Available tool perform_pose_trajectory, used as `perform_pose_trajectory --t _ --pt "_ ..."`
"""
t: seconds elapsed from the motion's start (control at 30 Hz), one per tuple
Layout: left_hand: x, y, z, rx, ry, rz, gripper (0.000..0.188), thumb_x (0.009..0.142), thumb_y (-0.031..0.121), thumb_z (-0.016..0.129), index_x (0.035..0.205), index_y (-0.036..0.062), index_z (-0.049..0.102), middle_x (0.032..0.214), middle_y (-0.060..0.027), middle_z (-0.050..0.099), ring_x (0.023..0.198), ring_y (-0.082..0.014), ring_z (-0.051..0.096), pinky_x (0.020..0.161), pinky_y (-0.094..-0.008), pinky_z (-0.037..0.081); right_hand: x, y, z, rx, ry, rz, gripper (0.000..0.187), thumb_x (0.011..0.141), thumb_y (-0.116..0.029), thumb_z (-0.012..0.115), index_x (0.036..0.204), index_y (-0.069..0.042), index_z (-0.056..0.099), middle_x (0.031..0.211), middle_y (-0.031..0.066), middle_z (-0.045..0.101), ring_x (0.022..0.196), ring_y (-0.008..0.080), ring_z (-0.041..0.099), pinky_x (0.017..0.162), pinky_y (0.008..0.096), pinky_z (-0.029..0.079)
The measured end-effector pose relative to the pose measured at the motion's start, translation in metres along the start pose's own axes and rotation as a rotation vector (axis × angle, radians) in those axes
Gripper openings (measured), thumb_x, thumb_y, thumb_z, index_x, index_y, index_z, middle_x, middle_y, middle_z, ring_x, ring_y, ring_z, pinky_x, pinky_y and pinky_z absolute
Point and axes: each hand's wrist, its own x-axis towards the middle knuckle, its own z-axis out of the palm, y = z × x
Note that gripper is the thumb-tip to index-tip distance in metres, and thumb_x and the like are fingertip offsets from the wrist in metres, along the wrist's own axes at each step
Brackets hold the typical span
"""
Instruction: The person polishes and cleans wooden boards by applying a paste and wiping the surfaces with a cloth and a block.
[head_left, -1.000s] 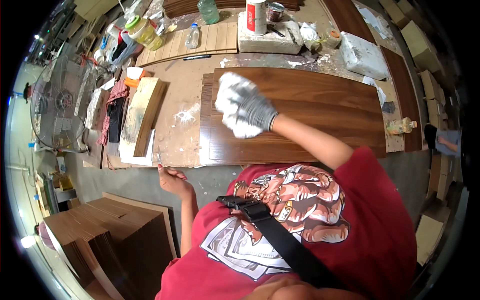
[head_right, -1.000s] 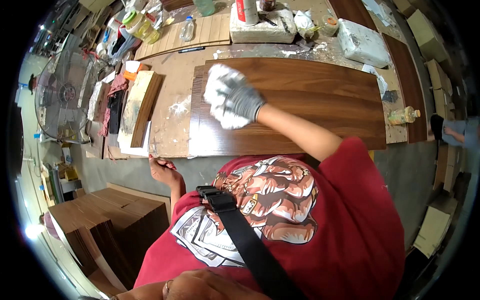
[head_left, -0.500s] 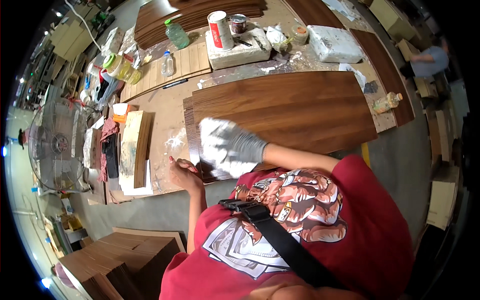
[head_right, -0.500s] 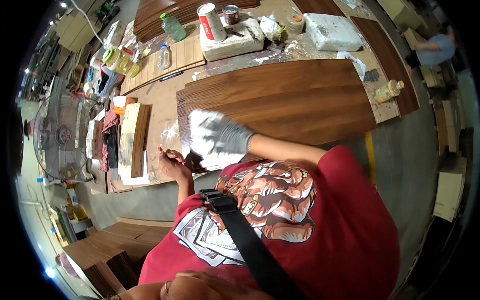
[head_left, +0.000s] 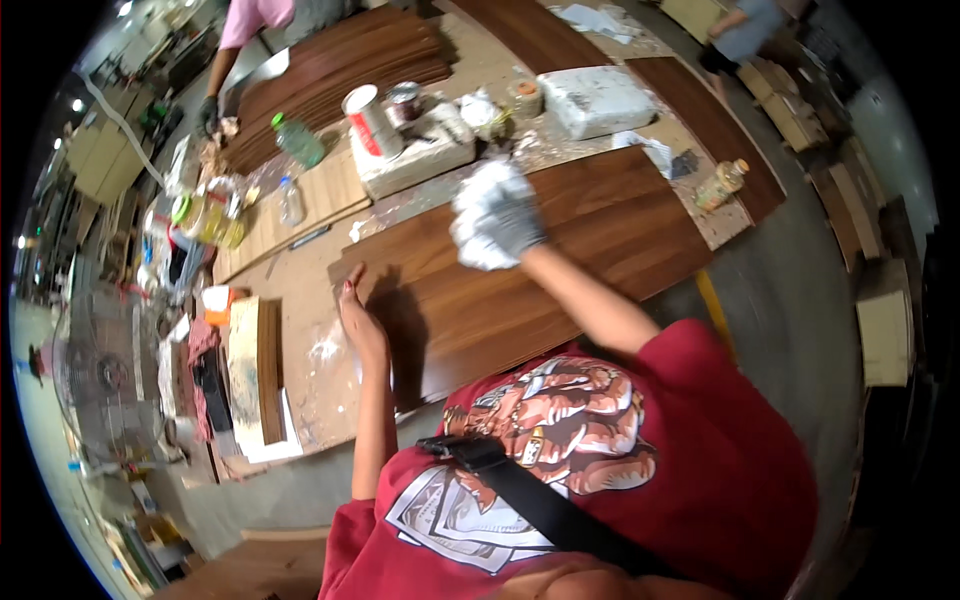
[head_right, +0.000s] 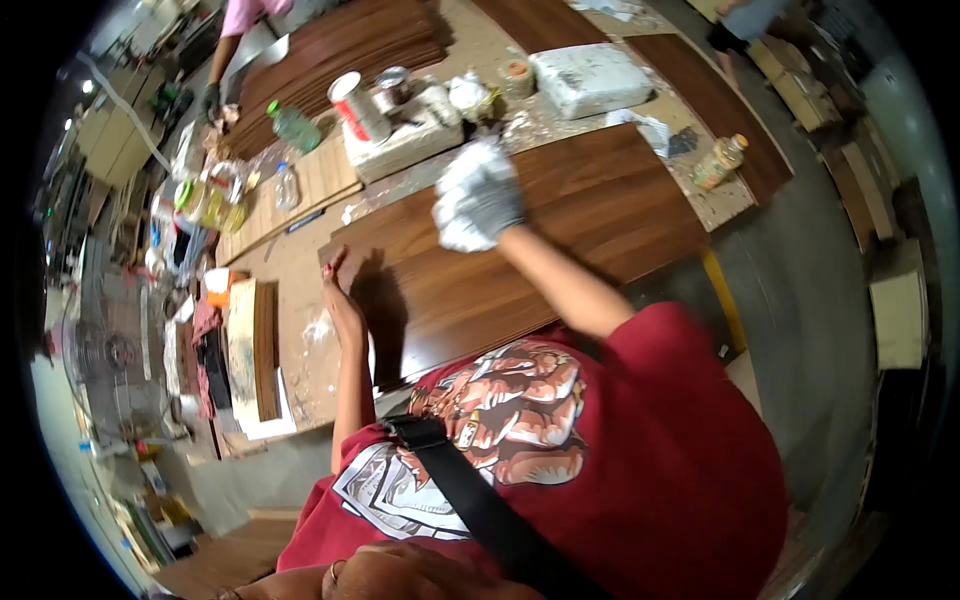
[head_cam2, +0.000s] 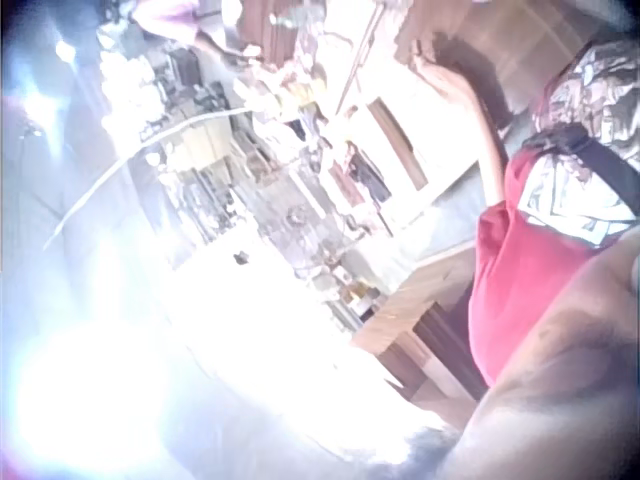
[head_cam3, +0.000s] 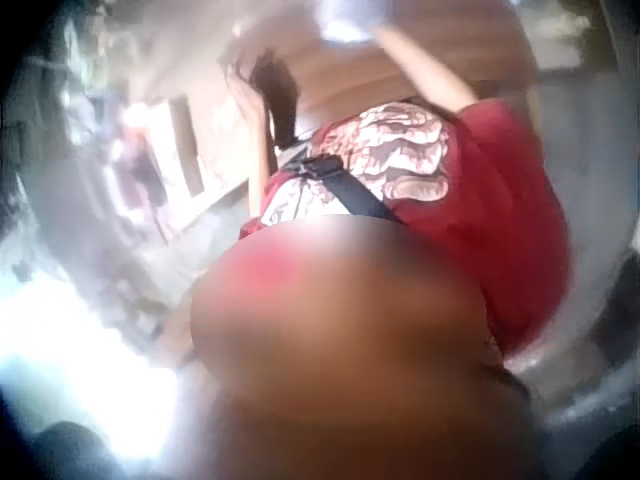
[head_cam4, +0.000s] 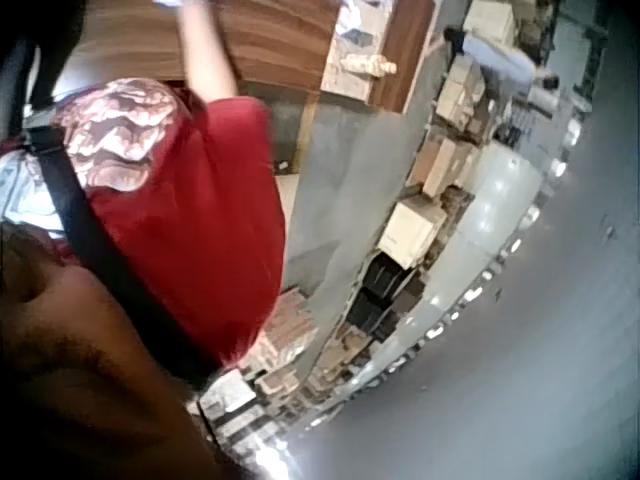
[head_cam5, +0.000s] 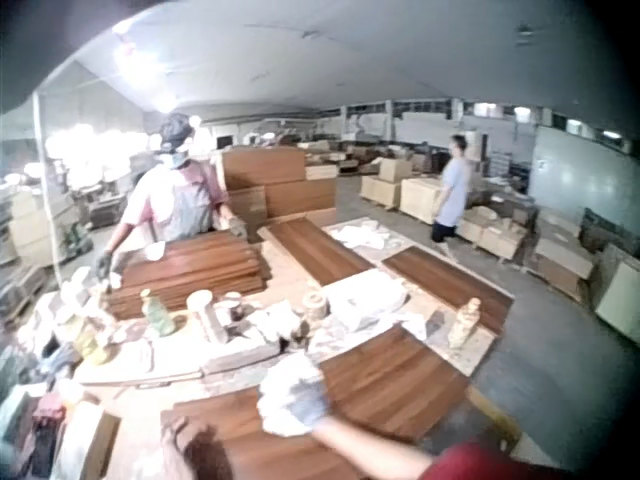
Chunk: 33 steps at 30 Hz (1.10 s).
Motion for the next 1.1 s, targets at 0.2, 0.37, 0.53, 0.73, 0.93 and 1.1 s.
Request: perform_pose_trajectory --t 0.2,0.37,0.53,0.73,0.93,1.1 --pt "0.061 -0.061 0.040 0.567 -0.147 0.102 0.051 0.105 0.034 0.032 0.143 0.0012 0.042 0.151 -0.0148 0.040 0.142 -0.0287 0.032 0.117 -0.0465 0.014 0.028 -0.160 -0.057 0.375 -0.588 -0.095 0.064 0.096 -0.044 0.031 0.150 -0.009 0.030 0.156 0.0160 0.026 0.147 0.0318 0.019 0.120 0.0436 0.006" --pt "0.055 -0.050 0.059 0.691 -0.272 0.000 0.057 0.105 0.040 0.023 0.148 0.0047 0.034 0.155 -0.0102 0.033 0.145 -0.0220 0.026 0.119 -0.0432 0.007 0.024 -0.060 -0.049 0.112 -0.560 0.093 0.060 0.096 -0.050 0.030 0.149 -0.023 0.034 0.160 0.0092 0.021 0.148 0.0261 0.018 0.119 0.0489 0.007" --pt "0.075 -0.056 0.037 0.880 -0.361 0.001 0.059 0.104 0.043 0.024 0.150 0.0067 0.032 0.158 -0.0075 0.027 0.147 -0.0195 0.020 0.119 -0.0421 0.007 0.067 0.085 -0.046 -0.064 -0.596 0.382 0.055 0.096 -0.050 0.031 0.144 -0.026 0.043 0.157 0.0054 0.029 0.146 0.0220 0.022 0.118 0.0474 0.007" --pt "0.073 -0.053 0.053 1.098 -0.344 0.099 0.060 0.103 0.045 0.025 0.150 0.0077 0.032 0.158 -0.0083 0.028 0.147 -0.0216 0.021 0.119 -0.0414 0.010 -0.004 0.241 -0.067 -0.269 -0.368 0.827 0.056 0.096 -0.045 0.033 0.148 -0.024 0.037 0.158 0.0083 0.027 0.148 0.0256 0.017 0.117 0.0510 0.006" --pt "0.071 -0.042 0.048 1.132 -0.338 0.099 0.064 0.102 0.047 0.028 0.149 0.0044 0.032 0.157 -0.0129 0.028 0.147 -0.0250 0.021 0.120 -0.0423 0.010 -0.082 0.189 -0.118 -0.217 -0.344 0.829 0.056 0.096 -0.038 0.039 0.148 -0.020 0.036 0.156 0.0122 0.029 0.145 0.0305 0.023 0.118 0.0468 0.016" --pt "0.069 -0.045 0.043 1.106 -0.329 0.116 0.063 0.102 0.046 0.030 0.149 0.0039 0.031 0.157 -0.0136 0.028 0.147 -0.0258 0.020 0.120 -0.0438 0.009 -0.117 0.028 -0.185 -0.113 -0.361 0.236 0.052 0.097 -0.041 0.034 0.144 -0.018 0.041 0.158 0.0076 0.026 0.145 0.0253 0.023 0.119 0.0466 0.010"
